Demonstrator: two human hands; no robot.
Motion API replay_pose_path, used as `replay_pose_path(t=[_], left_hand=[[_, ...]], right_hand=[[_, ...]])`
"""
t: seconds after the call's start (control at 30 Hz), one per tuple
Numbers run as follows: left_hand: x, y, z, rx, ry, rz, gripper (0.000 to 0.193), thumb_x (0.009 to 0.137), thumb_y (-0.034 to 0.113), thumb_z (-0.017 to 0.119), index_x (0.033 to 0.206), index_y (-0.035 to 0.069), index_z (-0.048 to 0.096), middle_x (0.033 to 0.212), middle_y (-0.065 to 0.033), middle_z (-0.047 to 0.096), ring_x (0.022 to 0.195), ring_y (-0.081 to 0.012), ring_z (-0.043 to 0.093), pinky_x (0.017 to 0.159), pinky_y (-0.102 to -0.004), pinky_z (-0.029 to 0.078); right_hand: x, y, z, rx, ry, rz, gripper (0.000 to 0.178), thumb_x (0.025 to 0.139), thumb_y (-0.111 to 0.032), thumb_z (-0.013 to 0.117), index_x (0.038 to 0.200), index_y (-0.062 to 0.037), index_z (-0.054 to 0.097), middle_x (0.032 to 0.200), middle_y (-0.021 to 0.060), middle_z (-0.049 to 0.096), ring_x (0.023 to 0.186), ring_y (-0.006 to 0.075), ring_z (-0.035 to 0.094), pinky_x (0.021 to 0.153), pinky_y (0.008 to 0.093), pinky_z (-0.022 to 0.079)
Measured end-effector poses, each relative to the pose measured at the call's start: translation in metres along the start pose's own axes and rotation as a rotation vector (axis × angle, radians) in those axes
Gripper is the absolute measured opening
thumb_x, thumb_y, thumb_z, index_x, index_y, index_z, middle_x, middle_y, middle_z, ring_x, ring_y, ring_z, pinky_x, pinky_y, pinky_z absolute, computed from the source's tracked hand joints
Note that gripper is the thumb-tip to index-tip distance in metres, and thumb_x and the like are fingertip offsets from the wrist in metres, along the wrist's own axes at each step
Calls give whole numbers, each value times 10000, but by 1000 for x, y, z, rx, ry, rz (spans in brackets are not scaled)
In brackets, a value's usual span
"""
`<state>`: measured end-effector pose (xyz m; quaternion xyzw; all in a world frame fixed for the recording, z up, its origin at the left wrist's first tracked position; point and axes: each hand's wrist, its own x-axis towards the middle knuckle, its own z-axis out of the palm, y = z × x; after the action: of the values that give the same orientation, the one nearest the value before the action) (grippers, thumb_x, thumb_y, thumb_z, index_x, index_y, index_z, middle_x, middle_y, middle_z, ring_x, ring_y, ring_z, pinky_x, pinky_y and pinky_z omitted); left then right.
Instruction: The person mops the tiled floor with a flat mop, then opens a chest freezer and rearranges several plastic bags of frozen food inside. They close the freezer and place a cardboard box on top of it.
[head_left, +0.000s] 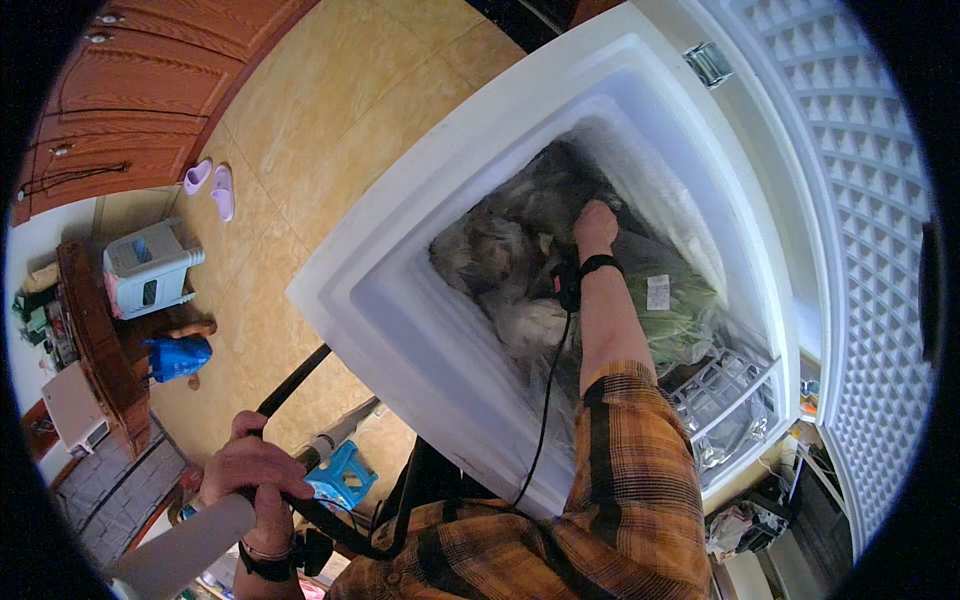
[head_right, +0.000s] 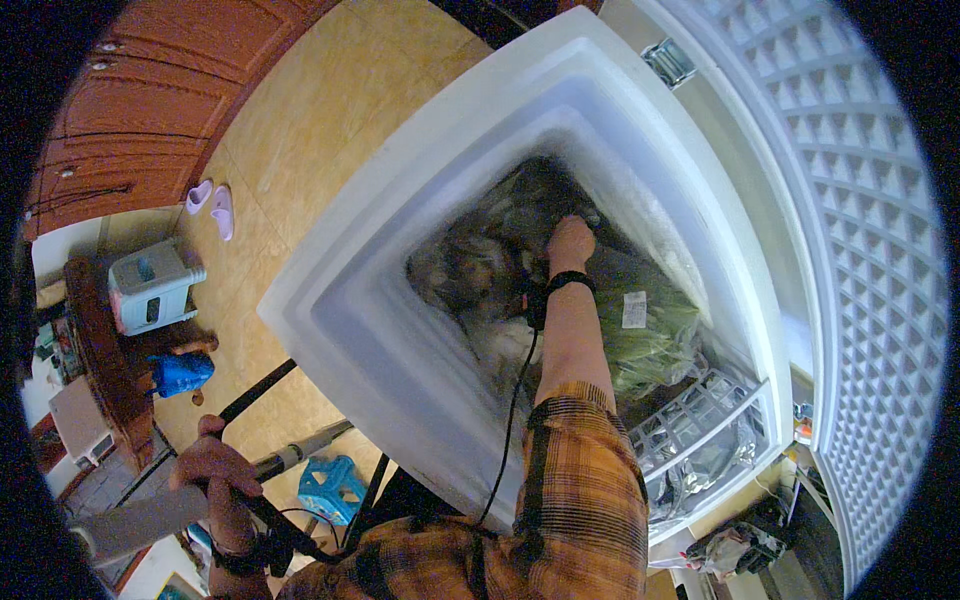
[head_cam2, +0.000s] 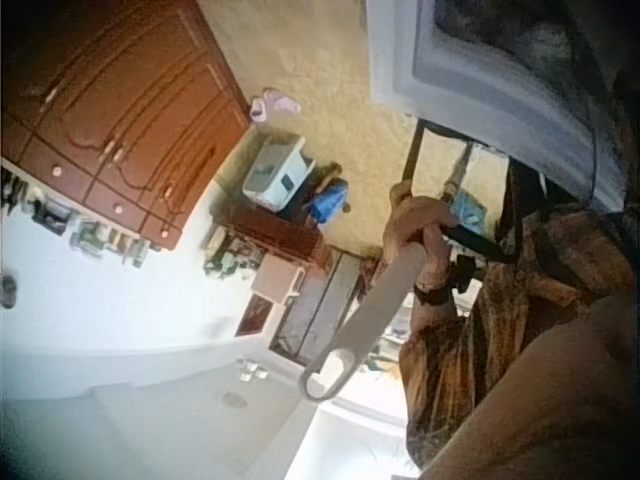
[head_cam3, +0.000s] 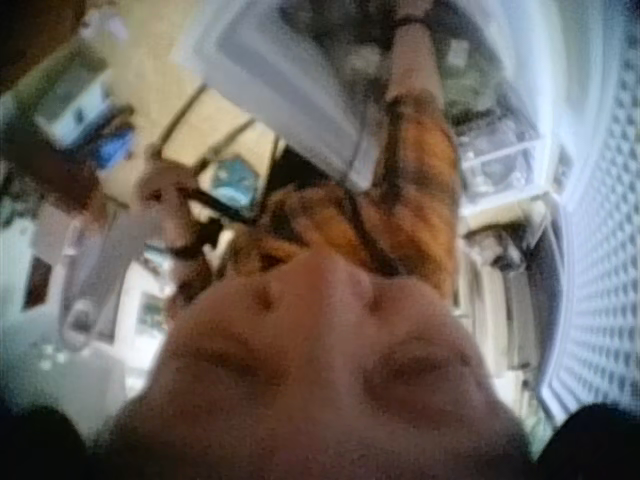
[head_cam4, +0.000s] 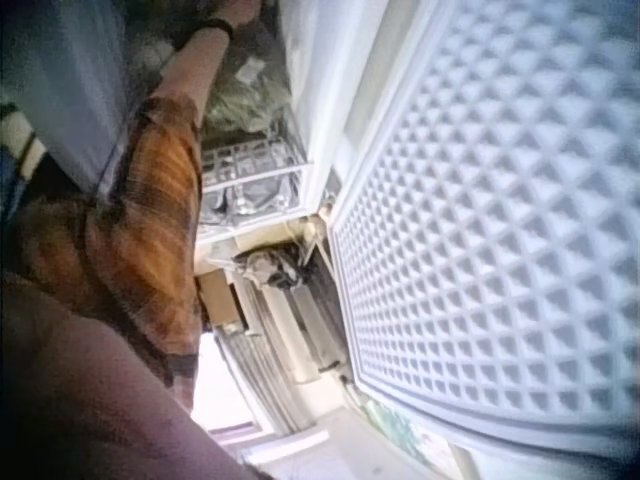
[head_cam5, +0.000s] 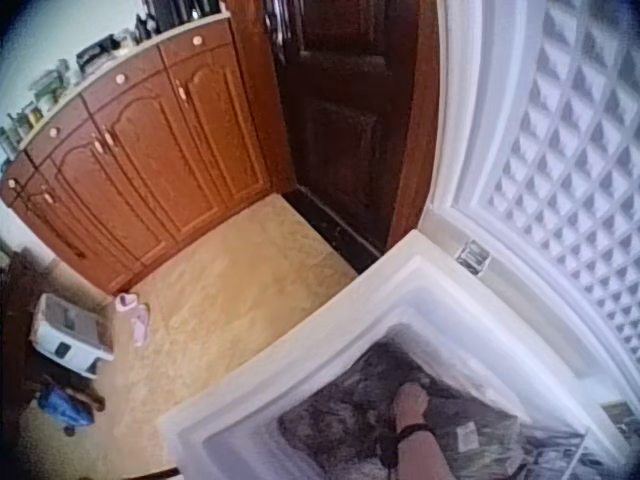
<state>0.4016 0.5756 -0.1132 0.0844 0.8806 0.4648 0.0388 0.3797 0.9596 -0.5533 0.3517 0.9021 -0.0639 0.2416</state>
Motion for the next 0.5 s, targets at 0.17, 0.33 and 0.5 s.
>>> replay_pose_path(t=[0.17, 0.33, 0.5], left_hand=[[5, -5, -4, 40, -117, 59, 314, 899, 268, 571, 616, 148, 504, 481, 16, 520, 464, -115, 496, 919, -409, 352], [4, -2, 0, 21, -12, -9, 370, 862, 277, 627, 520, 134, 621, 467, 19, 578, 487, -98, 575, 887, -356, 369], [4, 0, -3, -9, -75, 4, 248, 849, 140, 567, 603, 120, 545, 523, 7, 587, 508, -124, 565, 922, -388, 377]], right_hand=[[16, 2, 45, 116, -55, 118, 139, 850, -140, 630, 939, -46, 678, 945, 144, 691, 886, 281, 685, 699, 398, 578], [23, 13, 56, 204, -144, 155, 164, 832, -136, 617, 955, -40, 667, 915, 170, 686, 891, 344, 670, 738, 448, 558], [5, 19, 24, 225, -7, -68, 178, 831, -146, 593, 885, 7, 666, 926, 202, 675, 889, 366, 657, 736, 439, 548]])
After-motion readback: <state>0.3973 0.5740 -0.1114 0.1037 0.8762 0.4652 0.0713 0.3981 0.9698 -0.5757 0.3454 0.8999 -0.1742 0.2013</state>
